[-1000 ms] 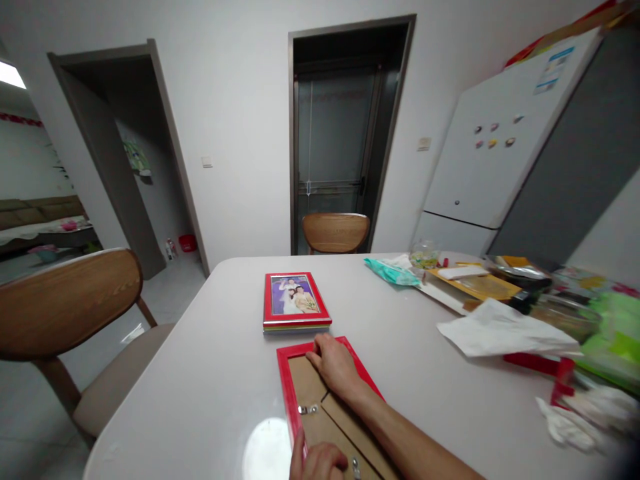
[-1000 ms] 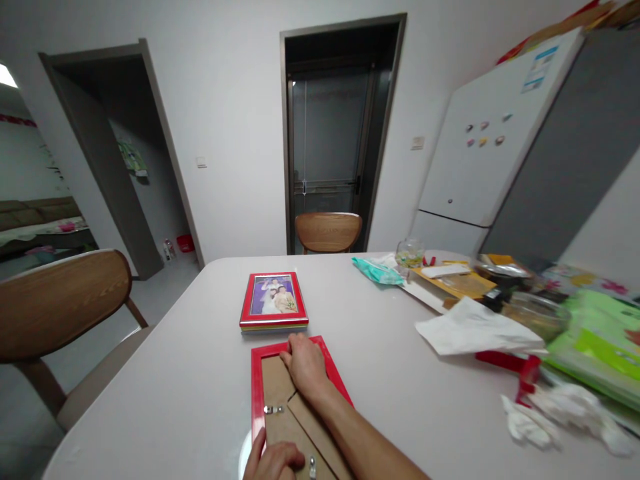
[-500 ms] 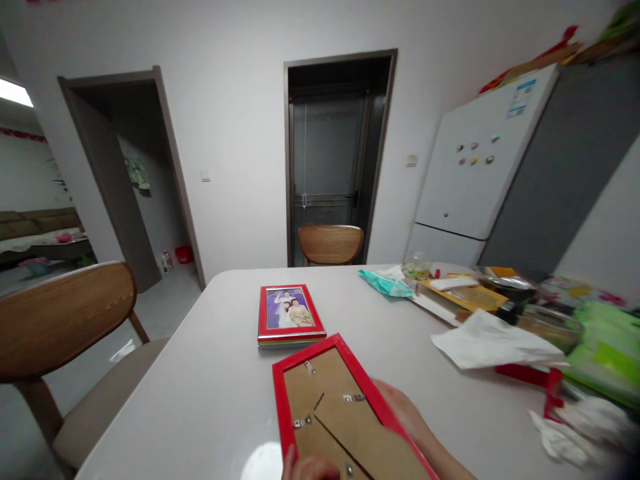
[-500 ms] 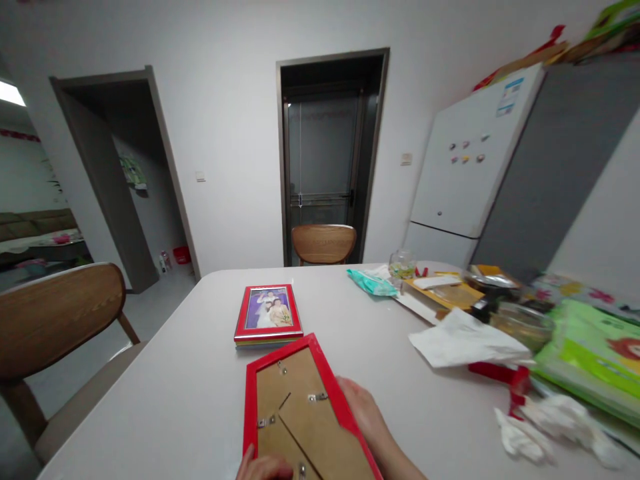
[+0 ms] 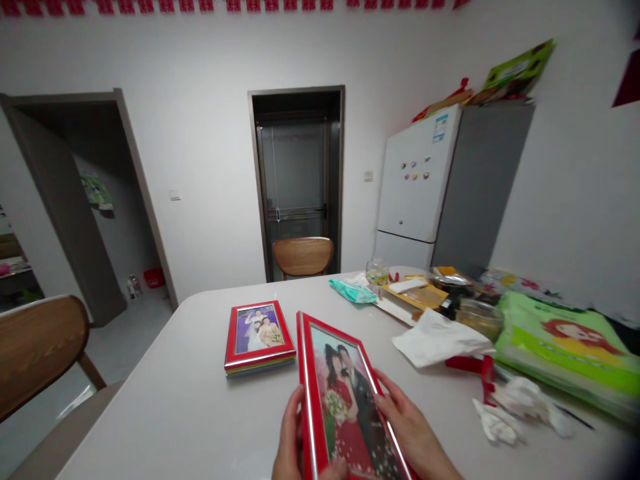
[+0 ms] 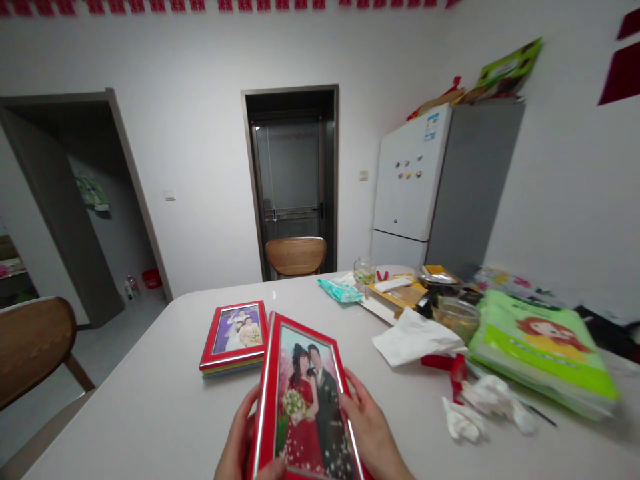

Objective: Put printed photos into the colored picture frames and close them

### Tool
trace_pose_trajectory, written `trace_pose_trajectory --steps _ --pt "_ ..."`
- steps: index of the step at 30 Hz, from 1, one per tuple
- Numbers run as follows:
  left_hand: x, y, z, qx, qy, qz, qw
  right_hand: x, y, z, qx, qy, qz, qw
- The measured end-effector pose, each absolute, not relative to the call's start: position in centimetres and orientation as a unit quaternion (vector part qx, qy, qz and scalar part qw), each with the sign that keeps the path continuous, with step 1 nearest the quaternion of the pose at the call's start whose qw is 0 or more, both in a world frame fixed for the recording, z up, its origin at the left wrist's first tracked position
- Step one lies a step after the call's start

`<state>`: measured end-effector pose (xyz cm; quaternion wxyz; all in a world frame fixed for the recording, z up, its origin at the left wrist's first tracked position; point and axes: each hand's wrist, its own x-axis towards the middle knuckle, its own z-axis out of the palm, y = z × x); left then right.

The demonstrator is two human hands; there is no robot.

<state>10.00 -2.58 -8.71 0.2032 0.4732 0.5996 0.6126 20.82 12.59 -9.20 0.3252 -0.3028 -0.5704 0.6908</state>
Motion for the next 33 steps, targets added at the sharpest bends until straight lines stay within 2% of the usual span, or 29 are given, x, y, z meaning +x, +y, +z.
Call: trace_pose_trajectory --steps 3,5,9,13,20,25,33 --pt "9.7 -0.1 -9.4 0.438 0.547 0.648 0.298 22.1 17.5 -9.2 -0.335 -0.663 0.577 0.34" --pt "9.7 1.5 -9.9 0.41 0.589 0.621 0.315 22.2 20.6 -9.7 -0.349 -0.745 0.46 0.334" --pt "9.8 3.3 -10.2 0.382 0.729 0.51 0.25 20.9 23.8 -10.8 -0.372 -0.859 0.249 0.248" --pt "9.4 3.5 -10.0 0.428 0.77 0.435 0.183 19.5 24.0 -11.1 -0.391 -0.884 0.16 0.2" --pt "5.3 1.6 -9.8 0.451 0.793 0.395 0.106 17.1 21.4 -8.8 -0.376 -0.89 0.149 0.212" --pt "-1.9 -0.7 -7.8 0.406 0.829 0.385 0.008 10.2 16.7 -7.2 -0.309 -0.887 0.245 0.24" --pt "-4.9 -2.9 -8.1 0.39 0.837 0.383 0.007 2.6 14.1 -7.9 -0.403 -0.782 0.403 0.251"
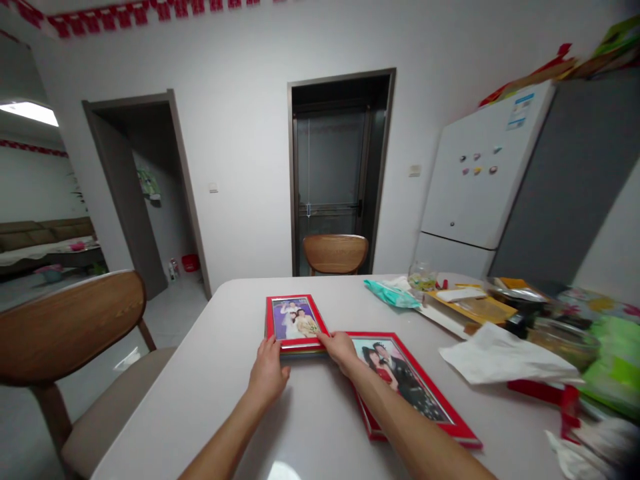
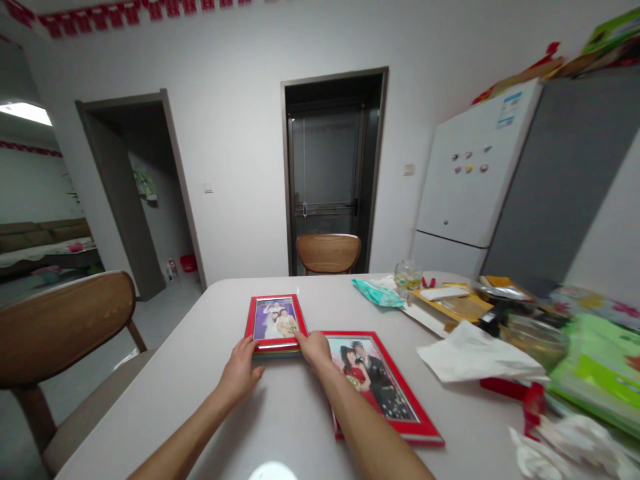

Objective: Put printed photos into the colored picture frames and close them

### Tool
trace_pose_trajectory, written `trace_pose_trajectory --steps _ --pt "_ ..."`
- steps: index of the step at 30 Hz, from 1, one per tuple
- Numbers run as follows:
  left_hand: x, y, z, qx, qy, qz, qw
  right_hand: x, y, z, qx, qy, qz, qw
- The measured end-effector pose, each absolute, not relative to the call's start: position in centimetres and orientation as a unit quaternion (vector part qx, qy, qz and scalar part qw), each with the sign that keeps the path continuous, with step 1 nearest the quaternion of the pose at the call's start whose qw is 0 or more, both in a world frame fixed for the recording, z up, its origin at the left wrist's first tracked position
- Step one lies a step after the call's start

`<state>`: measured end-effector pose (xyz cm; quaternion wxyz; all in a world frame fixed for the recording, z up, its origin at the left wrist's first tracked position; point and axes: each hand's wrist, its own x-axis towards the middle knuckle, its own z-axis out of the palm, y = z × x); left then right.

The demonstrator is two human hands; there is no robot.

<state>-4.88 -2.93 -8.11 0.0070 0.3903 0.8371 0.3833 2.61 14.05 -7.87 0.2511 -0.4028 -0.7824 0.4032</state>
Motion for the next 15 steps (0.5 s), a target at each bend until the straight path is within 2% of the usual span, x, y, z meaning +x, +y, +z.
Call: trace_pose_trajectory --steps 5,9,11,15 --pt "-3.8 -4.5 -6.6 0.384 0.808 0.446 0.039 3.4 11.7 -5.3 -0.361 -0.708 0.518 0.316" --pt "-1.7 -5.5 -3.9 0.386 0.761 0.513 0.093 7.0 7.6 -2.1 -0.284 -0.684 0.556 0.377" --pt "-0.1 -6.2 -2.6 0.364 0.704 0.594 0.139 9.5 5.1 -1.2 -0.206 -0.721 0.525 0.402" --pt "3.0 -9.0 -1.1 0.254 0.535 0.769 0.242 13.5 1.0 -2.3 -0.052 -0.832 0.377 0.404"
